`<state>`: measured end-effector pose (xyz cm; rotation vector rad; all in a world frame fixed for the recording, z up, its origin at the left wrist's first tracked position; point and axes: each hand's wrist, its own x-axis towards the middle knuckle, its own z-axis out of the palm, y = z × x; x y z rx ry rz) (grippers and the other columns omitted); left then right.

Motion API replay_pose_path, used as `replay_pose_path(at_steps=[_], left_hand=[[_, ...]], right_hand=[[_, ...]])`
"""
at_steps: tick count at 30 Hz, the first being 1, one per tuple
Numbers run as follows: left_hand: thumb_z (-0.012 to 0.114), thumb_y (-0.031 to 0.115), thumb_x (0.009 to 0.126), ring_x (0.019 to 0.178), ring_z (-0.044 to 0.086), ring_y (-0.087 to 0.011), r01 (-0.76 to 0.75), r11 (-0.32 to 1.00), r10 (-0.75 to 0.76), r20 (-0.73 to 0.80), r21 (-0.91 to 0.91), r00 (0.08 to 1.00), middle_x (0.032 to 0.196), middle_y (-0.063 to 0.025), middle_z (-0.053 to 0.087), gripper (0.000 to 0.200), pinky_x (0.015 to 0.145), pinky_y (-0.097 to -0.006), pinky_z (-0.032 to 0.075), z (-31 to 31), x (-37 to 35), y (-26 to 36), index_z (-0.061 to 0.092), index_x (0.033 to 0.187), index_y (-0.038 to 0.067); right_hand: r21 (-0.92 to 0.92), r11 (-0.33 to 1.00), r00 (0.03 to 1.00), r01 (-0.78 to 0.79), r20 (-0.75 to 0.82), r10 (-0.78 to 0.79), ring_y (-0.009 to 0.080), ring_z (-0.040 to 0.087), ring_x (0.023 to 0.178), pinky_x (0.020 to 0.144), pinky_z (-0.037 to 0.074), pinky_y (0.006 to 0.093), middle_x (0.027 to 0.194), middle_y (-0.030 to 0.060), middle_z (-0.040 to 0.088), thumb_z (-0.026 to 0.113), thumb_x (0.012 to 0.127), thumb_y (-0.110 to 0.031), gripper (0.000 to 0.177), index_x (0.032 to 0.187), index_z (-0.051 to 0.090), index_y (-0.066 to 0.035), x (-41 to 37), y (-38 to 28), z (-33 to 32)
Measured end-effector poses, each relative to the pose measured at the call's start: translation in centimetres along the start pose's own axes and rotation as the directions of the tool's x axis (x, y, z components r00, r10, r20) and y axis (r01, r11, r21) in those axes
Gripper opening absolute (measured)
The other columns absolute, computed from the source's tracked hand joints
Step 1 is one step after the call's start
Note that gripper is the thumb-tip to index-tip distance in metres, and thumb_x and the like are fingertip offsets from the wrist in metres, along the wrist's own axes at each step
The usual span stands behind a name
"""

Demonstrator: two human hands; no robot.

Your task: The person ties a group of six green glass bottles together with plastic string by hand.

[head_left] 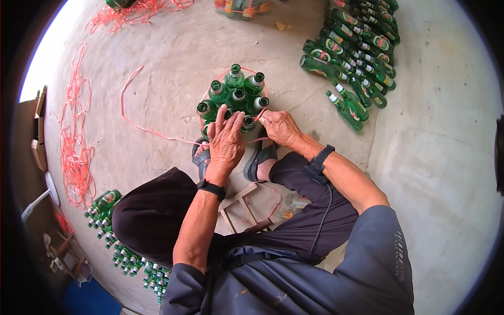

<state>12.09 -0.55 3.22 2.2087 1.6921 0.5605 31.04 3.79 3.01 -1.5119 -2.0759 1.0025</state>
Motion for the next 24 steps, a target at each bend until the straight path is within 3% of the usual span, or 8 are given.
replay_pose_path(at_steps=[10,12,13,14,16,18,19,24], left_hand=[[0.049,0.005,0.077,0.135,0.032,-0.0261,-0.032,0.997,0.032,-0.002,0.065,0.999,0.125,-0.0039,0.057,0.047,0.097,-0.0396,0.026,-0.8,0.4,0.4,0.054,0.124,0.011],[0.051,0.006,0.077,0.135,0.032,-0.0264,-0.036,0.997,0.036,0.000,0.062,0.999,0.122,-0.0045,0.059,0.045,0.097,-0.0394,0.026,-1.5,0.6,0.8,0.056,0.121,0.011],[0.051,0.006,0.077,0.135,0.032,-0.0264,-0.047,0.997,0.048,-0.008,0.068,0.999,0.122,-0.0045,0.059,0.045,0.097,-0.0394,0.026,-2.1,0.9,1.0,0.056,0.121,0.011],[0.053,0.008,0.077,0.128,0.039,-0.0262,-0.067,0.996,0.066,0.014,0.055,0.998,0.115,-0.0047,0.062,0.040,0.094,-0.0389,0.029,-2.9,1.3,1.0,0.059,0.117,0.011],[0.055,0.009,0.077,0.122,0.046,-0.0260,-0.096,0.994,0.094,0.041,0.045,0.995,0.107,-0.0049,0.066,0.036,0.091,-0.0385,0.032,-4.2,2.6,1.1,0.062,0.112,0.011],[0.057,0.008,0.077,0.097,0.059,-0.0239,-0.051,0.997,0.058,0.119,-0.064,0.991,0.084,-0.0053,0.068,0.027,0.084,-0.0389,0.038,-4.8,4.7,0.4,0.068,0.101,0.011],[0.057,0.011,0.078,0.080,0.060,-0.0238,-0.149,0.988,0.153,0.126,-0.040,0.980,0.077,-0.0065,0.067,0.025,0.074,-0.0367,0.041,-4.8,5.9,-0.3,0.070,0.099,0.013],[0.054,0.010,0.078,0.083,0.059,-0.0273,-0.248,0.968,0.242,0.440,-0.045,0.865,0.075,-0.0104,0.066,0.031,0.075,-0.0366,0.044,-2.4,8.9,-1.3,0.071,0.103,0.019]], right_hand=[[-0.062,0.997,0.999,-0.034,-0.033,0.032,0.0394,0.062,0.070,0.058,0.048,0.0437,0.072,0.0207,0.061,0.053,0.089,-0.018,0.020,0.081,0.062,-0.002,0.9,3.5,4.1],[0.152,0.988,0.999,-0.039,0.015,0.037,0.0338,0.062,0.061,0.057,0.049,0.0424,0.069,0.0180,0.062,0.053,0.090,-0.021,0.023,0.082,0.063,-0.002,0.7,3.7,4.2],[0.335,0.926,0.985,-0.174,0.074,0.159,0.0225,0.059,0.052,0.053,0.049,0.0371,0.063,0.0110,0.062,0.055,0.091,-0.027,0.027,0.083,0.065,-0.003,0.8,3.9,4.4],[0.337,0.927,0.986,-0.165,0.061,0.154,0.0225,0.059,0.052,0.053,0.049,0.0371,0.063,0.0110,0.062,0.055,0.091,-0.027,0.027,0.083,0.065,-0.003,1.0,4.2,4.4],[0.508,0.750,0.906,-0.424,0.240,0.349,0.0149,0.056,0.049,0.048,0.047,0.0314,0.059,0.0057,0.059,0.058,0.090,-0.032,0.030,0.085,0.067,-0.004,1.2,4.5,4.4],[0.595,0.669,0.895,-0.445,0.258,0.365,0.0107,0.053,0.046,0.043,0.044,0.0271,0.058,0.0023,0.057,0.062,0.088,-0.035,0.031,0.086,0.069,-0.004,1.3,4.9,5.1],[0.622,0.631,0.882,-0.464,0.259,0.393,0.0110,0.052,0.044,0.041,0.042,0.0272,0.057,0.0030,0.057,0.064,0.087,-0.034,0.031,0.085,0.069,-0.003,1.4,4.9,5.3],[0.592,0.587,0.820,-0.552,0.258,0.511,0.0109,0.051,0.041,0.037,0.040,0.0274,0.055,0.0039,0.057,0.069,0.083,-0.031,0.029,0.079,0.068,-0.002,1.9,3.8,4.8]])
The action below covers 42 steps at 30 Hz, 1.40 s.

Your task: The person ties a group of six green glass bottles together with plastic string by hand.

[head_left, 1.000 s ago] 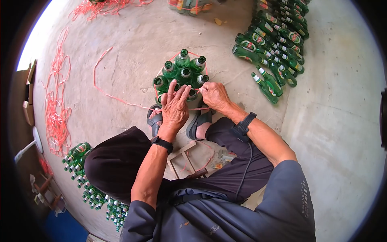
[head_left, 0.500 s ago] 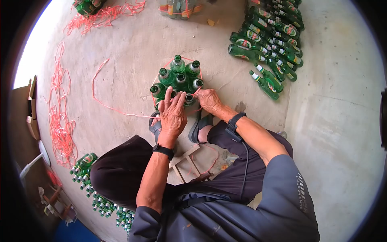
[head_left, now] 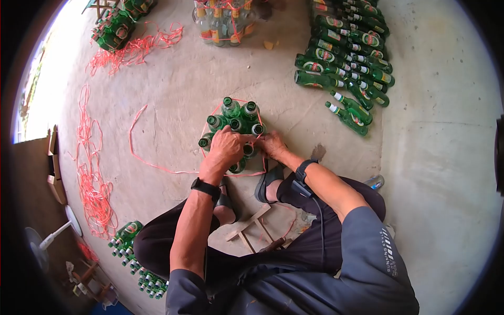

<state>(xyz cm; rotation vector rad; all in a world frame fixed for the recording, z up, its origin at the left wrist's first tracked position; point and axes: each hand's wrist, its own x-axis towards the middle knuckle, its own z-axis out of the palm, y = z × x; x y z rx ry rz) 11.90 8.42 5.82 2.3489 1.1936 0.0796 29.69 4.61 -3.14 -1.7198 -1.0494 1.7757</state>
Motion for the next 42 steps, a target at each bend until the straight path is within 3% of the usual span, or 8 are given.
replay_pose_path(at_steps=[4,9,22,30,34,36,37,42], left_hand=[[0.052,0.011,0.076,0.083,0.065,-0.0294,0.146,0.989,-0.151,0.232,0.038,0.961,0.081,-0.0102,0.068,0.037,0.073,-0.0391,0.051,0.3,1.4,0.3,0.072,0.101,0.031],[0.062,0.014,0.075,0.077,0.065,-0.0310,0.145,0.981,-0.122,0.168,-0.131,0.978,0.081,-0.0126,0.067,0.027,0.067,-0.0404,0.051,0.5,1.0,-0.5,0.072,0.098,0.023],[0.058,0.014,0.076,0.080,0.060,-0.0298,-0.074,0.997,0.075,0.038,-0.026,0.996,0.082,-0.0074,0.064,0.010,0.074,-0.0398,0.043,-0.4,0.0,-0.9,0.061,0.082,0.007],[0.055,0.022,0.071,0.077,0.063,-0.0293,0.151,0.862,-0.094,0.139,-0.484,0.986,0.081,-0.0127,0.068,0.024,0.073,-0.0389,0.047,-1.9,0.3,-0.2,0.068,0.075,0.002],[0.058,0.025,0.069,0.075,0.063,-0.0281,0.056,0.845,-0.005,0.097,-0.533,0.995,0.077,-0.0137,0.066,0.029,0.070,-0.0365,0.049,-2.0,0.0,-0.8,0.067,0.078,-0.001],[0.059,0.021,0.071,0.085,0.060,-0.0254,0.319,0.809,-0.212,0.262,-0.494,0.942,0.086,-0.0133,0.065,0.025,0.075,-0.0350,0.047,-3.1,-0.2,-0.6,0.065,0.079,-0.002],[0.059,0.024,0.070,0.066,0.061,-0.0258,0.246,0.833,-0.185,0.169,-0.496,0.968,0.069,-0.0132,0.063,0.027,0.063,-0.0350,0.048,-2.7,-0.2,-0.9,0.064,0.075,-0.001],[0.059,0.020,0.070,0.052,0.058,-0.0266,0.278,0.804,-0.195,0.209,-0.526,0.958,0.059,-0.0111,0.060,0.020,0.054,-0.0349,0.047,-2.8,0.8,-2.2,0.061,0.070,0.000]], right_hand=[[0.091,0.994,0.998,0.058,0.005,-0.058,0.0102,0.049,0.039,0.036,0.038,0.0261,0.052,0.0039,0.056,0.069,0.080,-0.029,0.028,0.068,0.065,-0.004,0.9,1.4,0.1],[0.094,0.995,1.000,0.022,-0.012,-0.021,0.0099,0.049,0.039,0.035,0.037,0.0262,0.053,0.0040,0.056,0.069,0.079,-0.033,0.033,0.067,0.063,-0.002,-0.4,-1.3,-0.3],[-0.015,0.997,0.995,0.071,0.076,-0.070,0.0136,0.058,0.048,0.045,0.044,0.0291,0.054,0.0062,0.060,0.072,0.076,-0.032,0.033,0.068,0.066,-0.002,0.4,-0.1,-0.8],[-0.163,0.984,0.998,0.070,0.010,-0.069,0.0153,0.060,0.049,0.047,0.047,0.0306,0.055,0.0082,0.062,0.073,0.074,-0.034,0.036,0.063,0.066,0.000,0.5,-0.1,-0.7],[-0.091,0.992,0.996,0.091,-0.013,-0.093,0.0149,0.059,0.048,0.047,0.047,0.0305,0.055,0.0075,0.062,0.073,0.074,-0.033,0.035,0.064,0.066,0.000,0.9,0.8,-0.3],[-0.059,0.994,0.996,0.091,0.003,-0.091,0.0146,0.059,0.048,0.046,0.047,0.0304,0.055,0.0071,0.061,0.073,0.074,-0.033,0.035,0.065,0.066,0.000,0.8,0.6,-0.2],[-0.041,0.996,0.997,0.074,0.013,-0.073,0.0144,0.059,0.047,0.046,0.047,0.0300,0.055,0.0066,0.061,0.073,0.074,-0.033,0.035,0.066,0.066,0.000,0.6,0.3,-0.3],[-0.004,0.994,0.994,0.105,-0.003,-0.105,0.0137,0.057,0.046,0.043,0.045,0.0293,0.054,0.0062,0.060,0.074,0.075,-0.033,0.035,0.065,0.065,0.000,0.6,0.6,0.1]])
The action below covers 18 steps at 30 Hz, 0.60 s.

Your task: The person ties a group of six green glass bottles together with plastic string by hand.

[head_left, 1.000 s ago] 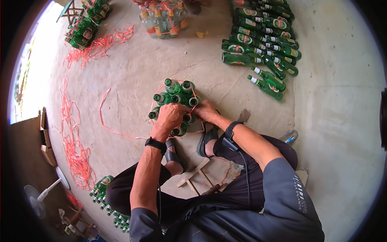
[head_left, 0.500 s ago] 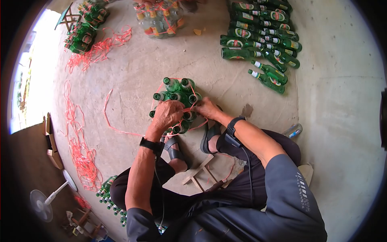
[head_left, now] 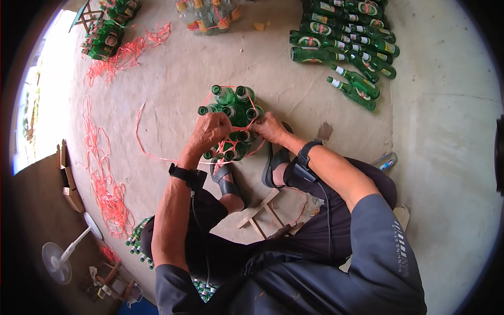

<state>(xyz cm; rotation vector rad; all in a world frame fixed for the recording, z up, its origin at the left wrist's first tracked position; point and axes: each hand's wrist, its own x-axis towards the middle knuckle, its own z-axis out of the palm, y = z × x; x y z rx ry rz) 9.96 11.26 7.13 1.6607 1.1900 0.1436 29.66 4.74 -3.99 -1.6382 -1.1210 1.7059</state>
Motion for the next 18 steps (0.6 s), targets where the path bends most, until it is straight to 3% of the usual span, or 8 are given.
replay_pose_path(at_steps=[2,4,7,10,12,18], left_hand=[[0.058,0.021,0.072,0.060,0.058,-0.0163,-0.047,0.982,0.046,0.006,0.181,0.999,0.065,-0.0085,0.062,0.024,0.059,-0.0313,0.047,-0.1,0.3,0.0,0.061,0.073,-0.003],[0.059,0.020,0.071,0.061,0.060,-0.0163,-0.039,0.979,0.034,0.033,0.202,0.999,0.065,-0.0091,0.062,0.023,0.059,-0.0318,0.047,-0.3,0.4,-0.1,0.060,0.075,-0.003],[0.059,0.019,0.070,0.062,0.062,-0.0175,-0.053,0.984,0.046,0.043,0.167,0.998,0.066,-0.0097,0.063,0.023,0.058,-0.0328,0.048,-0.5,0.3,0.0,0.059,0.076,-0.003],[0.059,0.016,0.072,0.061,0.063,-0.0217,-0.044,0.949,0.048,-0.007,0.311,0.999,0.066,-0.0102,0.063,0.018,0.057,-0.0344,0.048,-0.3,0.3,0.2,0.059,0.078,-0.002],[0.058,0.013,0.074,0.064,0.064,-0.0261,-0.020,0.887,0.098,-0.145,0.461,0.985,0.068,-0.0112,0.063,0.015,0.060,-0.0363,0.049,0.2,0.4,0.2,0.060,0.083,0.001],[0.056,0.010,0.076,0.074,0.063,-0.0310,-0.016,0.905,0.135,-0.251,0.425,0.958,0.074,-0.0121,0.064,0.024,0.066,-0.0417,0.048,0.3,0.2,1.1,0.060,0.099,0.005]], right_hand=[[-0.009,1.000,1.000,-0.006,0.007,0.006,0.0140,0.057,0.047,0.045,0.045,0.0303,0.053,0.0063,0.060,0.073,0.075,-0.034,0.036,0.061,0.064,-0.002,0.1,0.4,0.0],[-0.043,0.999,1.000,0.014,0.001,-0.014,0.0153,0.058,0.049,0.048,0.045,0.0320,0.053,0.0066,0.059,0.072,0.075,-0.034,0.036,0.059,0.064,-0.003,0.4,0.9,0.1],[-0.066,0.998,0.999,0.021,-0.024,-0.023,0.0164,0.058,0.052,0.051,0.046,0.0339,0.053,0.0070,0.059,0.072,0.075,-0.034,0.036,0.059,0.064,-0.003,0.5,1.0,0.3],[-0.090,0.996,0.998,0.030,-0.044,-0.034,0.0166,0.057,0.052,0.052,0.045,0.0353,0.054,0.0076,0.059,0.069,0.076,-0.032,0.035,0.059,0.063,-0.002,-0.2,0.1,0.2],[-0.073,0.996,0.998,0.047,-0.049,-0.051,0.0168,0.056,0.052,0.052,0.045,0.0359,0.055,0.0088,0.059,0.069,0.077,-0.032,0.035,0.060,0.062,-0.001,-0.2,0.3,0.4],[-0.122,0.987,0.990,0.108,-0.077,-0.118,0.0208,0.053,0.052,0.054,0.044,0.0386,0.057,0.0165,0.057,0.066,0.078,-0.029,0.033,0.066,0.062,0.002,-0.4,0.5,0.6]])
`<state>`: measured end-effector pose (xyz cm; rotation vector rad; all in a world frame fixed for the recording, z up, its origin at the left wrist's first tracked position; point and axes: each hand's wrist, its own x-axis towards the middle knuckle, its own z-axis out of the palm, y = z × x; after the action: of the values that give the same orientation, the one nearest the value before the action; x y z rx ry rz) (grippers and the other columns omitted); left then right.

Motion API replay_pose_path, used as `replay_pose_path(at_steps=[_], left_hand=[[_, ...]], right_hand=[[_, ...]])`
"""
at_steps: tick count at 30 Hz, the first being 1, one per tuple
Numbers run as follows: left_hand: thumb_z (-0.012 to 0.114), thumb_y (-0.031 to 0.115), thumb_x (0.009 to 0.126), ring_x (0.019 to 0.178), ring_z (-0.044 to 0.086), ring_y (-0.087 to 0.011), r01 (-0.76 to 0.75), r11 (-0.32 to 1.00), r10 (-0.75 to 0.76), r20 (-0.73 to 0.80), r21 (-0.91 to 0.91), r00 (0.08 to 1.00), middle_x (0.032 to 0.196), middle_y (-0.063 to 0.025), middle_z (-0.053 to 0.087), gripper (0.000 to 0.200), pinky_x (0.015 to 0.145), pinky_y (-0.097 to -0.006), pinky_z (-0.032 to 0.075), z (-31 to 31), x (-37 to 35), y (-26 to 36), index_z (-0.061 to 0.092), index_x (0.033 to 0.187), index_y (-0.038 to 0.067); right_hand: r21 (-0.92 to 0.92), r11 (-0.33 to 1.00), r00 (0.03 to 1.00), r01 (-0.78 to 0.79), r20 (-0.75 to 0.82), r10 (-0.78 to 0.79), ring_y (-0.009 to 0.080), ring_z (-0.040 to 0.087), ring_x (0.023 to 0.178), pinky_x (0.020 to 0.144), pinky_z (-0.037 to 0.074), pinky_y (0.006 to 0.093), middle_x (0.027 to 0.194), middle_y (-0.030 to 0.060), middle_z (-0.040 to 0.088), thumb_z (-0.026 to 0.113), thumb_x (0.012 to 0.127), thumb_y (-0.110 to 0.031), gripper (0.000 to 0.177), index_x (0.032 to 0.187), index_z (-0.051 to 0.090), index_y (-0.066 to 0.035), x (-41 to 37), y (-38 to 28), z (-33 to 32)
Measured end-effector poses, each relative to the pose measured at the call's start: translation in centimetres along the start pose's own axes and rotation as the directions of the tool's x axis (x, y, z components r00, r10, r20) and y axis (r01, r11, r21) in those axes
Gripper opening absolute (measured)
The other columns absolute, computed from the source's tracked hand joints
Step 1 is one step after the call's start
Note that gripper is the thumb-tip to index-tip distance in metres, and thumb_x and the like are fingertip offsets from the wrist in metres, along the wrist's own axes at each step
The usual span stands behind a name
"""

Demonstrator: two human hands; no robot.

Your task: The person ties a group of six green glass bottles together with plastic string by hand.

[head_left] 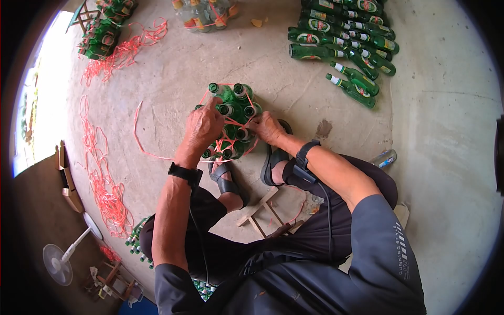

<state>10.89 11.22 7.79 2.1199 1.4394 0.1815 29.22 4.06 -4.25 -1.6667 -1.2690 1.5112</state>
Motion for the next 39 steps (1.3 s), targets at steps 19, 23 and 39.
replay_pose_path(at_steps=[19,23,39], left_hand=[[0.055,0.007,0.080,0.076,0.063,-0.0343,-0.112,0.993,0.108,-0.090,-0.046,0.990,0.081,-0.0180,0.064,0.014,0.069,-0.0393,0.049,0.8,2.5,-1.4,0.067,0.084,0.001],[0.059,0.007,0.075,0.070,0.064,-0.0314,-0.015,0.998,0.014,-0.014,-0.068,1.000,0.074,-0.0172,0.065,0.011,0.066,-0.0377,0.050,0.2,3.6,-1.4,0.067,0.078,0.001],[0.057,0.001,0.078,0.046,0.064,-0.0176,0.228,0.973,-0.210,0.255,-0.042,0.944,0.062,-0.0083,0.065,0.010,0.042,-0.0286,0.052,1.9,6.6,-2.3,0.068,0.077,0.002]], right_hand=[[-0.146,0.989,0.995,0.022,-0.091,-0.036,0.0441,0.060,0.073,0.062,0.048,0.0446,0.071,0.0261,0.059,0.060,0.080,-0.025,0.026,0.077,0.066,0.000,-1.1,-2.1,-0.2],[-0.089,0.993,0.991,0.078,-0.104,-0.087,0.0436,0.060,0.072,0.062,0.048,0.0442,0.070,0.0265,0.058,0.060,0.080,-0.024,0.025,0.076,0.066,0.000,-0.8,-1.9,0.0],[-0.513,0.839,0.984,0.179,0.098,-0.150,0.0426,0.061,0.072,0.068,0.050,0.0476,0.072,0.0247,0.061,0.056,0.082,-0.022,0.026,0.072,0.065,0.000,-0.7,-0.9,-1.7]])
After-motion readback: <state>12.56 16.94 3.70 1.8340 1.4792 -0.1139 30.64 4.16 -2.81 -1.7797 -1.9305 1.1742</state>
